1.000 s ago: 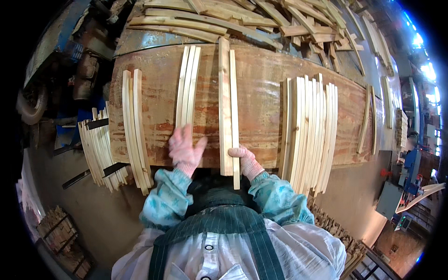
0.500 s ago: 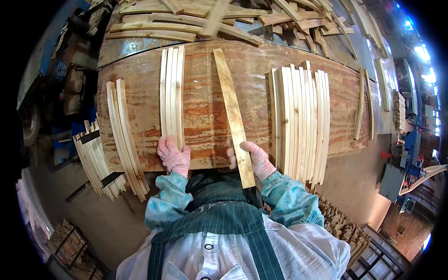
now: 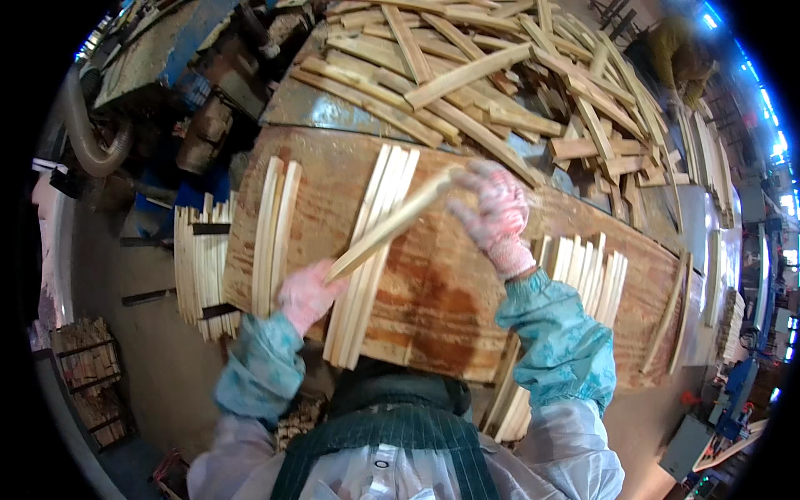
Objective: The person organizes wooden slats by hand, picking individual pieces from a large pile and arranging them into neat vertical stacks on a workbench.
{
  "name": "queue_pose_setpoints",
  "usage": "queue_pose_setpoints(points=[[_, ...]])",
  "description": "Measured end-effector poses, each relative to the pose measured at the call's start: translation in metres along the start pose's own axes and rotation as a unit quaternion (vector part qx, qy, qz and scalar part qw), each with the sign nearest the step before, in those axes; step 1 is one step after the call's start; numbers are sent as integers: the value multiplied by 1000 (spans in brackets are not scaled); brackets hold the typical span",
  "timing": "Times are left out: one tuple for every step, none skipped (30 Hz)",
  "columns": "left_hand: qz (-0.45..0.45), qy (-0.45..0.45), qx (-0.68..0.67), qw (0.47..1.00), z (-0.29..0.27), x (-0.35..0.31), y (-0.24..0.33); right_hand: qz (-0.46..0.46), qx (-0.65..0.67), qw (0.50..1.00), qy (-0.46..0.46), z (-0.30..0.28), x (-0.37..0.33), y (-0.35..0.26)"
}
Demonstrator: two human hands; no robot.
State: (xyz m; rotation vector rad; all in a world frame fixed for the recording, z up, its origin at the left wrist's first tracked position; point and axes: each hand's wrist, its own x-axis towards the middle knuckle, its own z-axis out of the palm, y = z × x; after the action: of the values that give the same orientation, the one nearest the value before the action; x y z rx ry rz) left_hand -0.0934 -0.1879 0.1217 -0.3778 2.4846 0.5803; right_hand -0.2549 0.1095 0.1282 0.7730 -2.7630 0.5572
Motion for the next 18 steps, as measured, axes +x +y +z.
queue_pose_setpoints(points=[[-47,65,-51,995,23,2,-29,49,72,994,66,15,24,9],[-11,172,-28,985,42,0,-59,93,76,992,37,35,45,19],[28,273,-4,962,61,0,-86,139,79,987,6,57,63,34],[-20,330,91,939,81,2,-108,186,77,979,-25,77,79,47],[-66,383,184,903,95,3,-124,207,90,974,-23,94,93,53],[-82,385,160,905,100,7,-129,229,97,968,-18,106,109,60],[-100,387,139,906,102,12,-134,251,109,962,-13,121,126,65],[-114,386,113,909,105,25,-135,245,100,964,8,137,145,73],[-162,335,98,923,94,31,-135,312,97,944,-37,127,175,46],[-198,284,79,935,74,36,-124,372,120,920,-25,129,201,44],[-246,231,68,939,60,35,-122,427,155,891,-22,142,225,42],[-248,216,78,941,57,43,-118,458,195,865,63,156,245,58],[-247,201,92,944,55,51,-112,486,234,829,150,179,259,83],[-258,186,111,941,50,53,-110,493,300,796,183,189,260,92],[-229,221,116,941,45,61,-97,498,349,760,227,189,257,112],[-213,257,121,935,37,61,-88,482,427,734,216,181,246,114],[-194,291,124,928,31,66,-82,461,500,704,207,173,232,116],[-115,353,96,924,12,70,-67,470,523,692,165,145,209,84]])
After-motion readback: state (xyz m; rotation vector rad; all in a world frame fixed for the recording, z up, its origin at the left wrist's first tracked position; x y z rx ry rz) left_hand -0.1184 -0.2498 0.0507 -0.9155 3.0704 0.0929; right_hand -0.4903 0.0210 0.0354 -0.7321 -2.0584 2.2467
